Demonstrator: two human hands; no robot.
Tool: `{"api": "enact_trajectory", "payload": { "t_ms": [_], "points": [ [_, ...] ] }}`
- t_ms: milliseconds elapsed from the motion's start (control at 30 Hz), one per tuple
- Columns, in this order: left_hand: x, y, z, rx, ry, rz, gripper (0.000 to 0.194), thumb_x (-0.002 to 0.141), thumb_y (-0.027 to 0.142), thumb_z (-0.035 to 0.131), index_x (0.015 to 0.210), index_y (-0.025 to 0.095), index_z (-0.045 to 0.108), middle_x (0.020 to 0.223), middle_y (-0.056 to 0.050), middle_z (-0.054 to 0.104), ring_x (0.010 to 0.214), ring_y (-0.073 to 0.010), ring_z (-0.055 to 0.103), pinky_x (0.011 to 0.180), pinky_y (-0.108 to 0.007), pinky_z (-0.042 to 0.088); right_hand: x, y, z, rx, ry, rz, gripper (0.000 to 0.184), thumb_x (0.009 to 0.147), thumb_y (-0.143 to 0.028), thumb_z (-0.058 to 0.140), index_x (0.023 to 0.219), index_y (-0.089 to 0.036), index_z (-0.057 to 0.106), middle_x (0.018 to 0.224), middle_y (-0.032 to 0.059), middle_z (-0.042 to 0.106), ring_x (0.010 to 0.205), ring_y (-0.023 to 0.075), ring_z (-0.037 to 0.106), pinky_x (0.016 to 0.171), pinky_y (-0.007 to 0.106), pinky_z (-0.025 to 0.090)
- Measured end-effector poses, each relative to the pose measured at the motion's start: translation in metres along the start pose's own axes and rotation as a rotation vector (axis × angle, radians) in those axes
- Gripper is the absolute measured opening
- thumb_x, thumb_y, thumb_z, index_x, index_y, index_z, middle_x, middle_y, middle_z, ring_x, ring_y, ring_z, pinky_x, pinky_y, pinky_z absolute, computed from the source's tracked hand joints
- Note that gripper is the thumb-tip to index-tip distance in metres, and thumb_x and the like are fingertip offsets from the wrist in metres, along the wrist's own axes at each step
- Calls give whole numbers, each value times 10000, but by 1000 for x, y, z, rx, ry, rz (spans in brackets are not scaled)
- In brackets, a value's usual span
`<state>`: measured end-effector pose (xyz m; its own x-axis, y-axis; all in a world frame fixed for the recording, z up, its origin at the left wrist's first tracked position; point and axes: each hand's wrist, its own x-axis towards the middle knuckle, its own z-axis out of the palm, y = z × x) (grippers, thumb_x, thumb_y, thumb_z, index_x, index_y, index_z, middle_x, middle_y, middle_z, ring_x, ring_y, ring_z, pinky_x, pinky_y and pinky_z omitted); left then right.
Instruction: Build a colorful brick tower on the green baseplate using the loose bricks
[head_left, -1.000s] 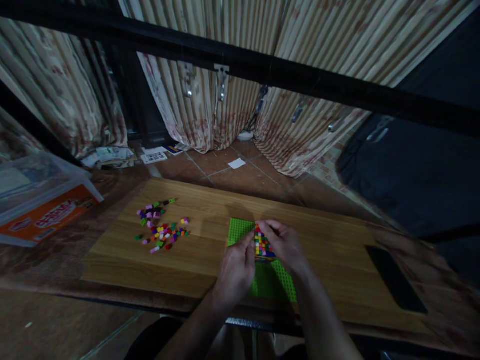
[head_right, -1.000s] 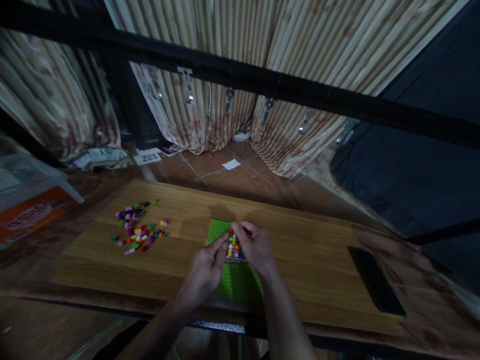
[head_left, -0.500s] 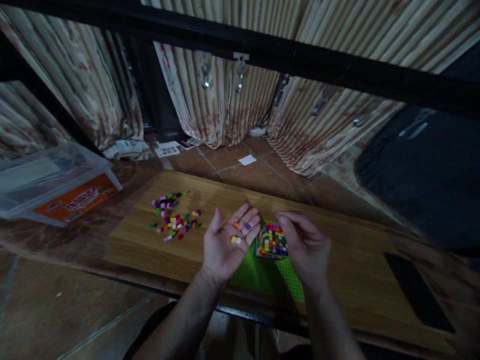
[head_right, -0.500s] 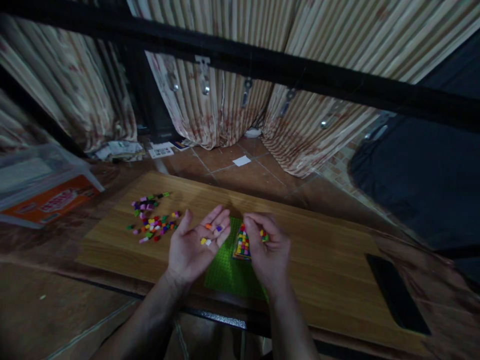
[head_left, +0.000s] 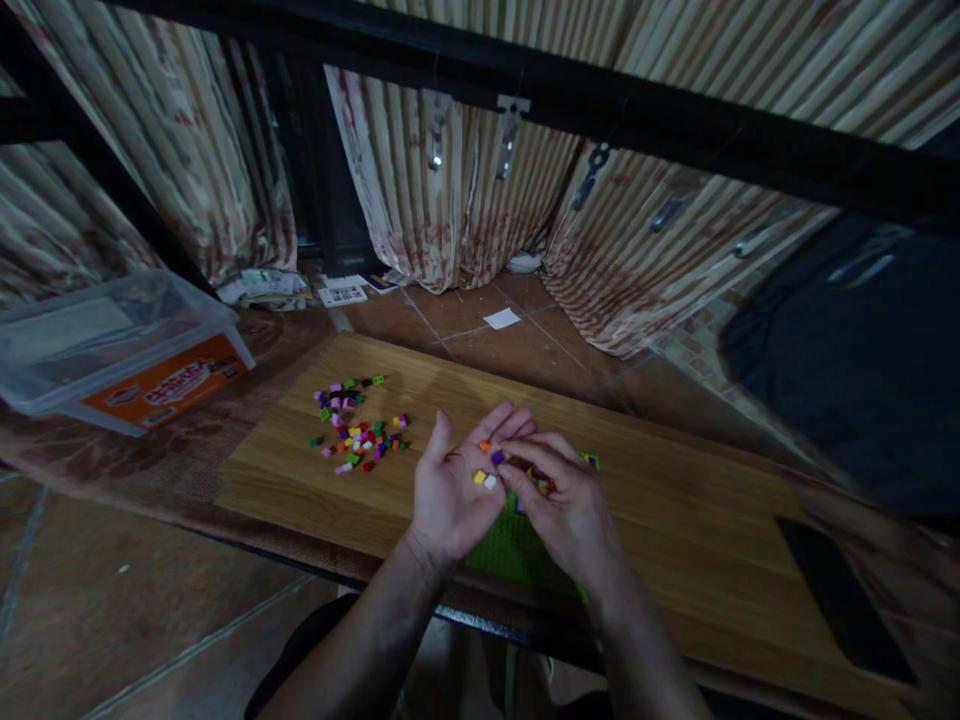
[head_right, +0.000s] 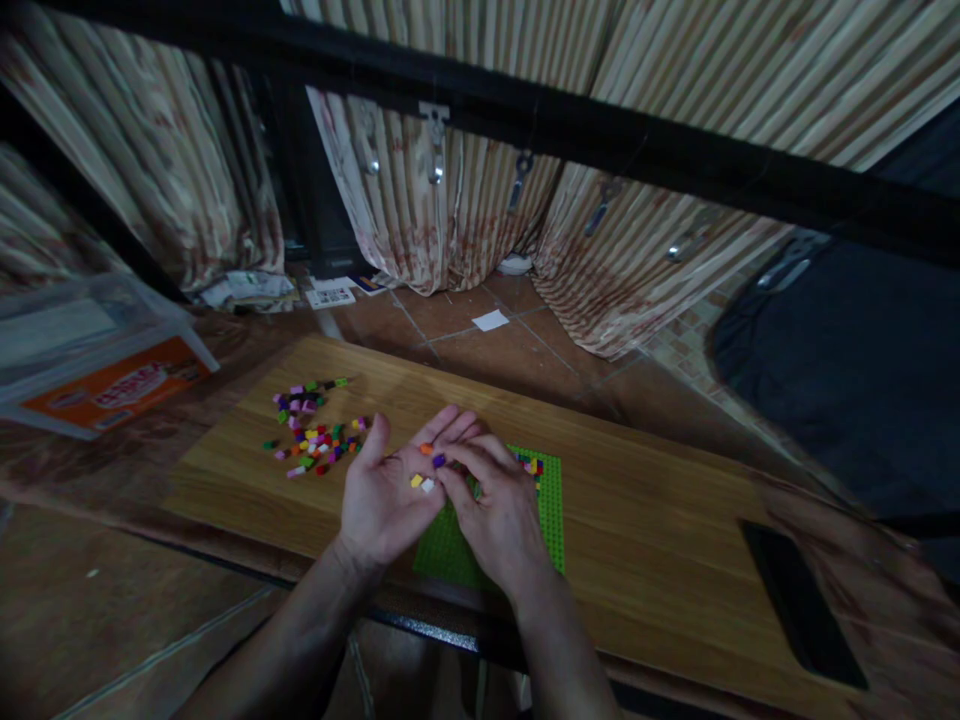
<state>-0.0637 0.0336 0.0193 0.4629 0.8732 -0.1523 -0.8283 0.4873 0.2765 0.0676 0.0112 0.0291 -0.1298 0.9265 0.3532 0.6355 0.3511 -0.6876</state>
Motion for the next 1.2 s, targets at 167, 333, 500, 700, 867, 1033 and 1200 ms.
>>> {"api": "enact_trajectory", "payload": {
  "t_ms": [167,333,500,700,867,1033,1200],
  "points": [
    [-1,-2,2,42,1,10,655,862,622,360,1177,95,587,1297,-164,562,1291,-261,442,1051,-374,376,-1,0,7,2,8,-21,155,866,-251,575,962,-269,696,949,36,646,909,182,625,827,336,510],
    [0,-2,0,-27,58,-17,590,867,566,408,1144,84,607,1247,-171,595,1215,-240,517,978,-322,441,-1,4,-6,95,35,49,89,836,-255,606,856,-244,692,896,25,680,840,175,642,771,310,514],
    [7,-3,-13,71,413,-62,248,859,278,524,912,76,657,787,-81,671,620,-86,595,570,-179,494,-8,29,-56,235,313,311,154,726,-331,716,823,-212,700,773,21,710,701,171,653,645,297,530],
    [8,-13,-10,191,458,-127,130,795,139,577,871,82,667,702,-22,615,466,-28,462,402,-130,365,-18,53,-85,187,153,503,209,656,-355,753,777,-190,715,717,26,709,650,163,636,602,285,501],
    [8,-17,-5,246,481,-136,132,793,135,588,874,82,677,699,-18,602,477,-28,459,414,-131,376,-18,52,-75,73,9,506,150,691,-328,698,744,-188,709,684,14,699,600,150,611,562,274,466],
    [9,-18,-6,262,495,-127,118,792,127,588,855,79,676,702,-17,589,475,-27,445,404,-135,361,-15,55,-68,65,-1,538,154,699,-326,680,759,-186,695,706,16,694,632,154,609,592,280,457],
    [9,-18,-7,265,492,-128,127,792,126,586,862,70,676,718,-15,578,488,-25,451,408,-134,358,-15,60,-64,114,19,566,163,683,-336,695,740,-185,671,702,13,679,638,148,599,607,276,452]
  ]
}}
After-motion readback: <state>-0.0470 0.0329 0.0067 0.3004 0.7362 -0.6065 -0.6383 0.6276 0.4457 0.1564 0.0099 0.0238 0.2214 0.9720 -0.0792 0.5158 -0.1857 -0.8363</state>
